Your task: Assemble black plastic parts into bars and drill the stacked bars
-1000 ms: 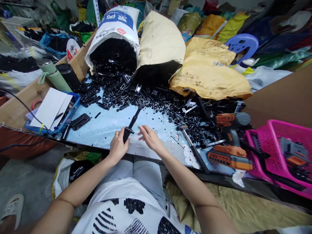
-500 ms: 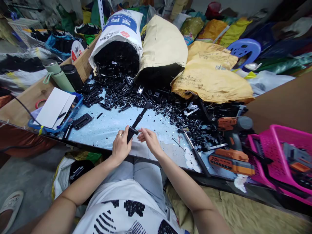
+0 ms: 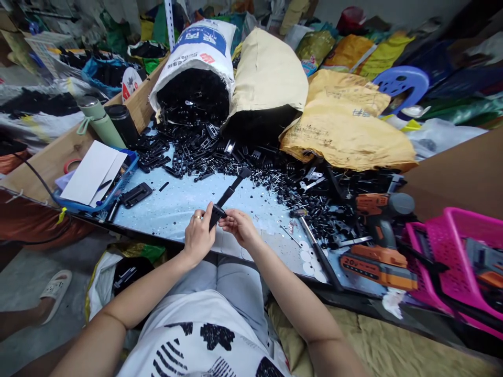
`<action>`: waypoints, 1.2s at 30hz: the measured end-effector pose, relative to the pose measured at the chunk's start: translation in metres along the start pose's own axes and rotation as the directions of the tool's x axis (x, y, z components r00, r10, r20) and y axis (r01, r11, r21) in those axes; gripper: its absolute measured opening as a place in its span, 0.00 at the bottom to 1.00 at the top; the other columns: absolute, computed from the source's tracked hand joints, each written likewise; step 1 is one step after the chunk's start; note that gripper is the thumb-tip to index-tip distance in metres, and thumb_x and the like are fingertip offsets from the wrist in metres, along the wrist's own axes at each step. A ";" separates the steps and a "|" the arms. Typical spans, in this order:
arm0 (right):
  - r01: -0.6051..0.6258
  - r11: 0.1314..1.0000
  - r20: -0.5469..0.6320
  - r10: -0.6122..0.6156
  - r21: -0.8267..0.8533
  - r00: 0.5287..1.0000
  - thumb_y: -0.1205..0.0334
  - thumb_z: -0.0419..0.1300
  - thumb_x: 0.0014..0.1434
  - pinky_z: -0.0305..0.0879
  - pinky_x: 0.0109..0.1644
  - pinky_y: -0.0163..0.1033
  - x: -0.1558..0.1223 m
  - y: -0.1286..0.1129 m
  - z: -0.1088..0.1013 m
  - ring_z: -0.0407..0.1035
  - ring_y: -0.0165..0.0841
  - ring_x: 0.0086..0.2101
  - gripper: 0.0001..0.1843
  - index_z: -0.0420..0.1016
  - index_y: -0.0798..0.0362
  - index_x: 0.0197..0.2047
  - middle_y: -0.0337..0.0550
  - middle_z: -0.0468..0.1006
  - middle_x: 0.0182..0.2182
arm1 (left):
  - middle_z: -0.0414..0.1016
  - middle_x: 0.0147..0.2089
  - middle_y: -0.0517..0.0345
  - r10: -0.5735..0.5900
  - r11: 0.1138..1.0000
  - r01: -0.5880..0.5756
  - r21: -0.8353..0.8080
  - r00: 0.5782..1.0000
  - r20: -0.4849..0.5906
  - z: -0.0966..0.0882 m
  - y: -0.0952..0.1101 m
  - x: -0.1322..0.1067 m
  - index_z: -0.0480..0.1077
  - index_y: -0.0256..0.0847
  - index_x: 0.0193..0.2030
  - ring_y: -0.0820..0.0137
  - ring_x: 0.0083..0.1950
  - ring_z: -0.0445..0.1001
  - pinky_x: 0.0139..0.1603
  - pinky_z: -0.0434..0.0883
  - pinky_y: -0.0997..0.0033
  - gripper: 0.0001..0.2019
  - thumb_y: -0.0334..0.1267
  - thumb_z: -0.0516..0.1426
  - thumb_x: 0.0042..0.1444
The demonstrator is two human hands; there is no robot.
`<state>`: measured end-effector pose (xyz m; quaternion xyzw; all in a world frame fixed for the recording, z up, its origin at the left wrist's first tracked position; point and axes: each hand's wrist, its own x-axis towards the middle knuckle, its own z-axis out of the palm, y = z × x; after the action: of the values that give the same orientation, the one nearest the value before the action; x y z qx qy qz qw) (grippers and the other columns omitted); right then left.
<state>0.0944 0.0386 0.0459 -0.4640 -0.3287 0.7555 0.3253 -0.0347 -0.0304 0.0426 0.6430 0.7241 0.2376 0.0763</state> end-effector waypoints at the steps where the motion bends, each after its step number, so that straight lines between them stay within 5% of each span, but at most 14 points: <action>1: -0.051 0.997 -0.007 0.051 0.056 0.999 0.62 0.60 0.48 0.68 0.28 0.29 0.001 -0.002 0.001 0.70 0.26 0.24 0.06 0.69 0.56 0.29 0.41 0.75 0.23 | 0.65 0.47 0.47 0.001 1.000 -0.001 0.005 1.000 0.003 0.000 0.000 0.000 0.49 0.44 0.66 0.62 0.46 0.69 0.43 0.68 0.67 0.29 0.35 0.51 0.59; 5: -0.126 0.978 -0.026 0.132 0.163 0.991 0.67 0.62 0.45 0.68 0.28 0.26 0.002 -0.004 0.004 0.70 0.24 0.23 0.05 0.67 0.55 0.24 0.36 0.69 0.17 | 0.65 0.47 0.47 -0.003 1.000 0.003 0.009 1.000 0.002 0.000 0.000 0.000 0.49 0.43 0.67 0.61 0.46 0.69 0.44 0.68 0.66 0.29 0.35 0.51 0.59; 10: -0.019 0.992 -0.023 0.022 0.125 1.000 0.63 0.63 0.43 0.70 0.31 0.30 0.008 0.003 0.005 0.70 0.26 0.24 0.09 0.65 0.54 0.24 0.34 0.67 0.17 | 0.64 0.48 0.47 -0.020 1.000 0.020 -0.014 1.000 -0.014 -0.001 0.000 0.001 0.48 0.42 0.67 0.61 0.47 0.69 0.45 0.68 0.65 0.29 0.35 0.51 0.59; 13: 0.166 0.979 -0.057 -0.174 -0.115 0.983 0.59 0.64 0.42 0.69 0.30 0.34 0.011 0.010 0.006 0.68 0.28 0.23 0.10 0.66 0.53 0.25 0.35 0.67 0.17 | 0.64 0.48 0.46 -0.029 0.998 0.031 -0.056 0.999 0.025 -0.001 -0.001 0.002 0.47 0.41 0.67 0.60 0.48 0.69 0.47 0.68 0.63 0.29 0.35 0.50 0.59; 15: 0.394 0.820 -0.032 -0.447 -0.416 0.894 0.58 0.63 0.44 0.68 0.32 0.37 0.009 0.012 0.005 0.67 0.29 0.24 0.10 0.68 0.53 0.27 0.37 0.70 0.21 | 0.65 0.48 0.46 -0.050 0.991 0.060 -0.118 0.995 0.085 0.000 -0.002 0.003 0.47 0.40 0.67 0.60 0.47 0.70 0.47 0.68 0.63 0.29 0.36 0.50 0.59; 18: 0.611 0.318 0.225 -0.729 -0.725 0.647 0.59 0.58 0.51 0.68 0.36 0.39 0.007 0.010 -0.001 0.68 0.31 0.28 0.06 0.71 0.53 0.32 0.43 0.74 0.28 | 0.67 0.49 0.45 -0.100 0.959 0.142 -0.246 0.980 0.173 0.001 -0.005 0.008 0.51 0.38 0.66 0.60 0.48 0.71 0.49 0.68 0.64 0.30 0.39 0.52 0.57; 21: 0.697 -0.047 0.524 -0.695 -0.716 0.492 0.61 0.53 0.57 0.69 0.38 0.41 0.007 0.001 -0.010 0.70 0.35 0.33 0.08 0.72 0.52 0.34 0.48 0.75 0.32 | 0.69 0.49 0.45 -0.130 0.904 0.219 -0.366 0.959 0.251 0.000 -0.009 0.015 0.58 0.36 0.63 0.59 0.51 0.71 0.52 0.67 0.63 0.29 0.39 0.56 0.53; 23: 0.725 -0.110 0.616 -0.622 -0.680 0.483 0.60 0.52 0.59 0.69 0.40 0.41 0.008 -0.007 -0.014 0.71 0.36 0.36 0.09 0.73 0.51 0.37 0.49 0.76 0.35 | 0.71 0.49 0.46 -0.139 0.870 0.252 -0.424 0.951 0.278 -0.002 -0.011 0.019 0.61 0.37 0.60 0.58 0.53 0.70 0.54 0.66 0.63 0.30 0.39 0.58 0.50; 26: 0.682 0.060 0.532 -0.576 -0.729 0.621 0.54 0.53 0.60 0.68 0.37 0.40 0.006 -0.012 -0.014 0.71 0.35 0.32 0.11 0.71 0.50 0.39 0.46 0.76 0.33 | 0.72 0.49 0.48 -0.134 0.828 0.264 -0.495 0.950 0.282 -0.007 -0.011 0.020 0.64 0.38 0.57 0.59 0.53 0.70 0.56 0.65 0.62 0.28 0.39 0.59 0.48; 30: 0.475 0.567 0.227 -0.453 -0.673 0.862 0.45 0.56 0.55 0.62 0.24 0.36 0.006 -0.007 -0.001 0.64 0.30 0.19 0.17 0.66 0.51 0.32 0.37 0.70 0.19 | 0.69 0.52 0.44 -0.166 0.841 0.255 -0.478 0.961 0.220 -0.008 -0.007 0.015 0.59 0.37 0.60 0.58 0.53 0.69 0.54 0.66 0.61 0.29 0.39 0.58 0.50; 33: 0.351 0.835 0.091 -0.347 -0.423 0.934 0.42 0.63 0.47 0.58 0.20 0.33 0.017 -0.005 0.016 0.60 0.27 0.16 0.22 0.63 0.51 0.29 0.35 0.69 0.17 | 0.70 0.49 0.43 -0.135 0.871 0.225 -0.437 0.964 0.228 -0.010 -0.011 0.016 0.59 0.36 0.59 0.57 0.50 0.70 0.50 0.68 0.61 0.27 0.38 0.57 0.51; 36: 0.367 0.847 0.089 -0.362 -0.385 0.928 0.43 0.65 0.41 0.53 0.18 0.32 0.033 -0.013 0.038 0.57 0.26 0.14 0.23 0.62 0.51 0.26 0.35 0.67 0.14 | 0.74 0.42 0.48 -0.012 0.858 0.213 -0.468 0.919 0.395 -0.031 -0.029 0.036 0.64 0.36 0.52 0.59 0.44 0.73 0.45 0.69 0.63 0.24 0.38 0.60 0.47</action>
<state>0.0499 0.0651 0.0541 -0.4444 -0.5583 0.6009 0.3601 -0.0790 -0.0044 0.0637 0.5901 0.6456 0.2839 0.3928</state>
